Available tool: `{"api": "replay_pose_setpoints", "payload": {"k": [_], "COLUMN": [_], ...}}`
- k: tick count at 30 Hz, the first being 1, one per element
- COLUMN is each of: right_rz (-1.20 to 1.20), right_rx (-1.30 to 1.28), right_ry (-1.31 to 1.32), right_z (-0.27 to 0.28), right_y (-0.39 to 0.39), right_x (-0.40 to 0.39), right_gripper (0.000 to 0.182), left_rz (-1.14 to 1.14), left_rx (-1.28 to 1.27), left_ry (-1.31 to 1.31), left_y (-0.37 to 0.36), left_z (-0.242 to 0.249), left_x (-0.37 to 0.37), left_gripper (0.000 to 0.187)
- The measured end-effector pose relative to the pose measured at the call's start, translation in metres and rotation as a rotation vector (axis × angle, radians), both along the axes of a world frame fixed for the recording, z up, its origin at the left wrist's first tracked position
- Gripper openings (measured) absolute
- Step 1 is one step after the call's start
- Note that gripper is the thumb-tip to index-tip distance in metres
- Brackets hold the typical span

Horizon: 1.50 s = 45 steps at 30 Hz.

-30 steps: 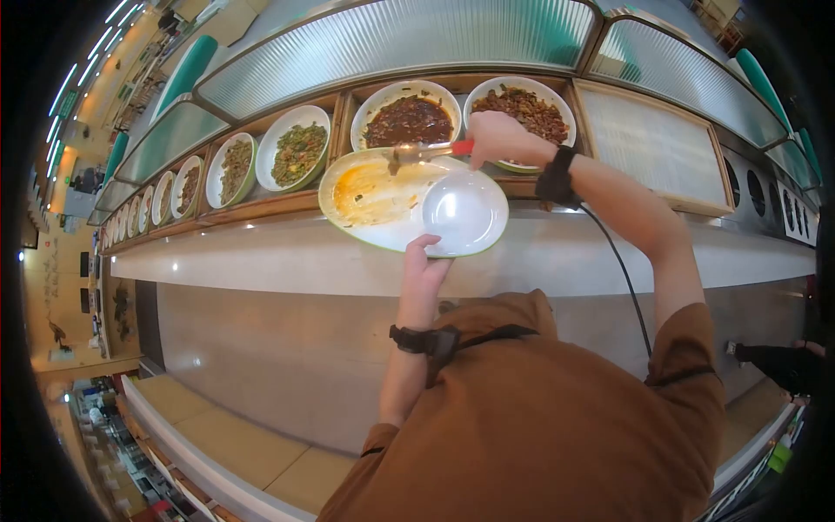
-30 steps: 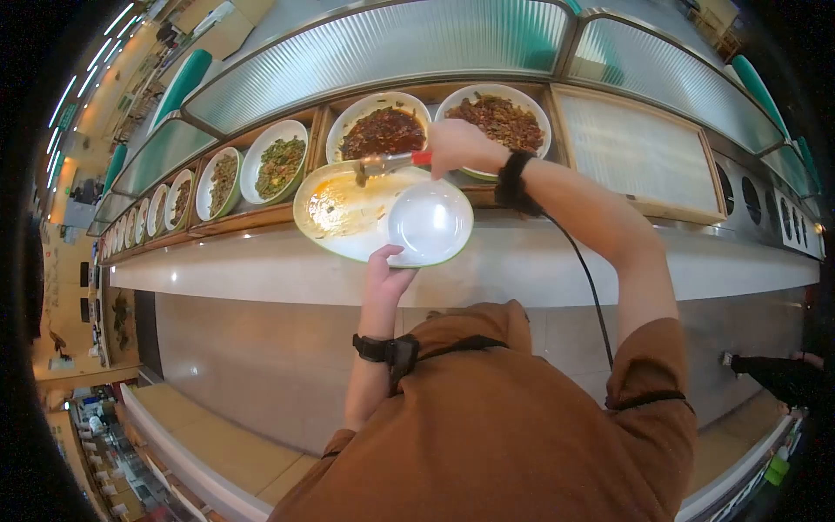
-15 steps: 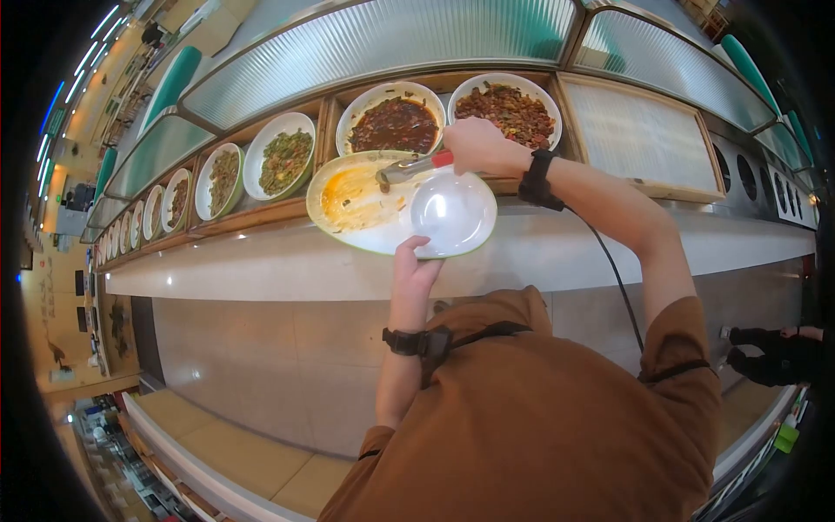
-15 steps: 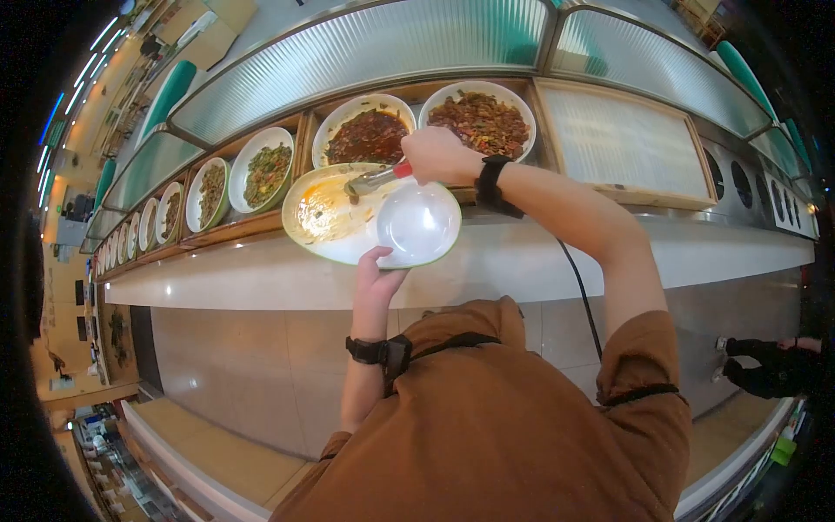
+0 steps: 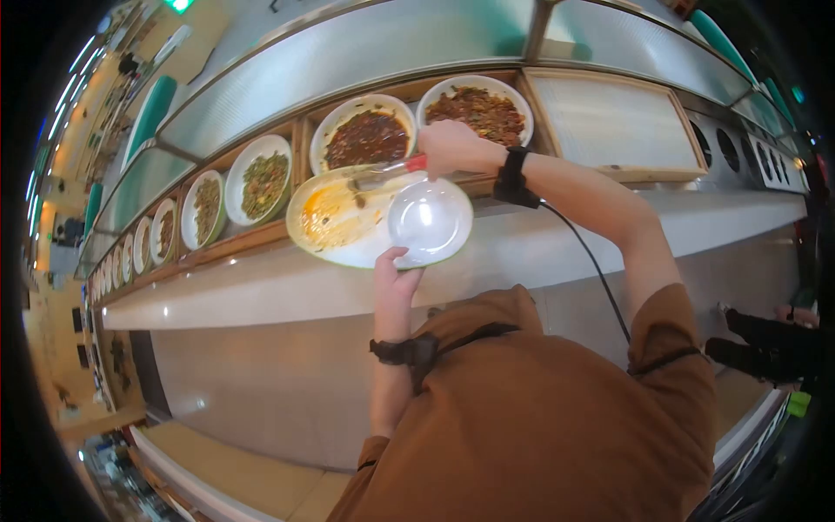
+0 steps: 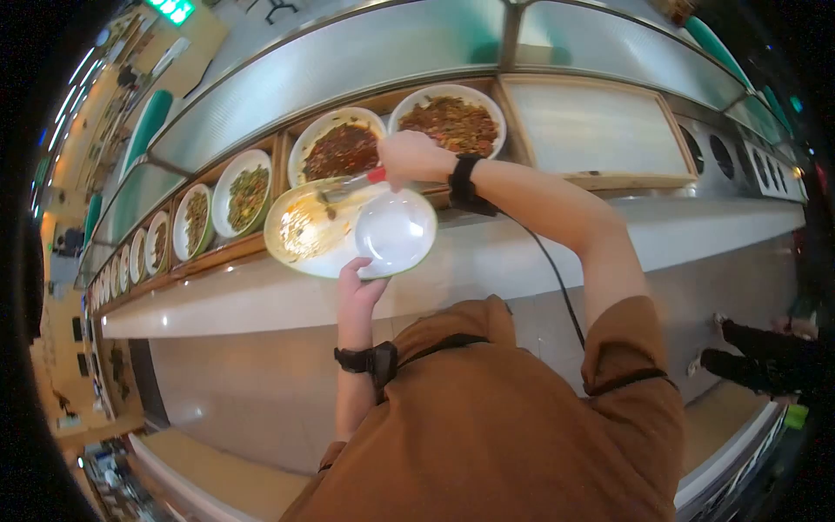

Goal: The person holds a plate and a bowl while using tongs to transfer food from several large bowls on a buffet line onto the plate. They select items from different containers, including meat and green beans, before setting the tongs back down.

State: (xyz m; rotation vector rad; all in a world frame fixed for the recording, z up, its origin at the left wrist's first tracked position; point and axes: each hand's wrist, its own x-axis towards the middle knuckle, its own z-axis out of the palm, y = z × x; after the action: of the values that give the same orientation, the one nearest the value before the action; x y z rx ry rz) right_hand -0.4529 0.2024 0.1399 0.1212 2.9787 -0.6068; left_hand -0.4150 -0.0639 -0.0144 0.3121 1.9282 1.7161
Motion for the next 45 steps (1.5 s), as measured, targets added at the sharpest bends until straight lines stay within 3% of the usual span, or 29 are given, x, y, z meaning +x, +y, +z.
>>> {"api": "replay_pose_setpoints", "payload": {"k": [3,7,11,13,15,18,20,23,28,30,32,35,38,41,43,45], "right_rz": [-0.142,-0.244,-0.47,-0.52,-0.539,-0.528,-0.509,-0.494,-0.446,-0.395,-0.381,-0.405,-0.419,-0.469,-0.515,-0.543], "right_rx": [-0.084,0.06,0.114,0.136,0.176,0.206,0.254,0.32,0.4,0.436,0.448,0.421,0.383,0.32,0.218,0.22], "right_ry": [-0.06,0.049,-0.166,-0.241,-0.268,-0.2,-0.178,-0.174,-0.122,-0.095,-0.065,-0.057,-0.147,-0.228,-0.267,-0.227], "right_z": [0.032,0.012,0.004,0.005,0.002,-0.003,-0.006,-0.013,-0.001,-0.02,-0.031,-0.028,-0.017,-0.015,-0.01,-0.017], "right_y": [0.032,0.1,0.147,0.155,0.162,0.163,0.159,0.156,0.137,0.148,0.151,0.149,0.147,0.151,0.15,0.153], "right_x": [0.018,0.024,0.05,0.065,0.078,0.094,0.099,0.102,0.105,0.1,0.099,0.098,0.101,0.1,0.101,0.103], "right_gripper": [0.037,0.043,0.039,0.036,0.034,0.029,0.028,0.025,0.018,0.015,0.014,0.015,0.02,0.027,0.031,0.031], "left_rz": [-0.028,-0.028,-0.038,0.142,0.228,0.288,0.438,0.549,0.009,0.064,0.396,0.191,-0.018,-0.072,0.151,0.237], "left_rx": [0.004,-0.007,0.02,0.449,0.588,0.5,0.595,0.566,-0.049,0.079,0.59,0.508,-0.049,0.019,0.353,0.498], "left_ry": [0.1,0.255,0.243,-0.428,-0.779,-0.927,-1.179,-1.207,-0.173,-0.38,-1.2,-0.722,0.133,0.285,-0.286,-0.561], "left_y": [0.011,0.004,0.007,0.015,0.02,0.022,0.026,0.032,0.014,0.014,0.02,0.014,0.006,0.0,0.001,0.005], "left_z": [0.045,0.036,0.034,0.056,0.058,0.045,0.044,0.053,0.055,0.047,0.027,0.047,0.017,0.039,-0.037,-0.04], "left_x": [0.01,0.01,0.01,0.01,0.005,-0.011,-0.017,-0.016,0.01,0.003,-0.023,-0.001,0.001,0.012,-0.014,-0.017], "left_gripper": [0.04,0.04,0.041,0.042,0.042,0.039,0.036,0.054,0.053,0.05,0.045,0.041,0.04,0.038,0.036,0.035]}}
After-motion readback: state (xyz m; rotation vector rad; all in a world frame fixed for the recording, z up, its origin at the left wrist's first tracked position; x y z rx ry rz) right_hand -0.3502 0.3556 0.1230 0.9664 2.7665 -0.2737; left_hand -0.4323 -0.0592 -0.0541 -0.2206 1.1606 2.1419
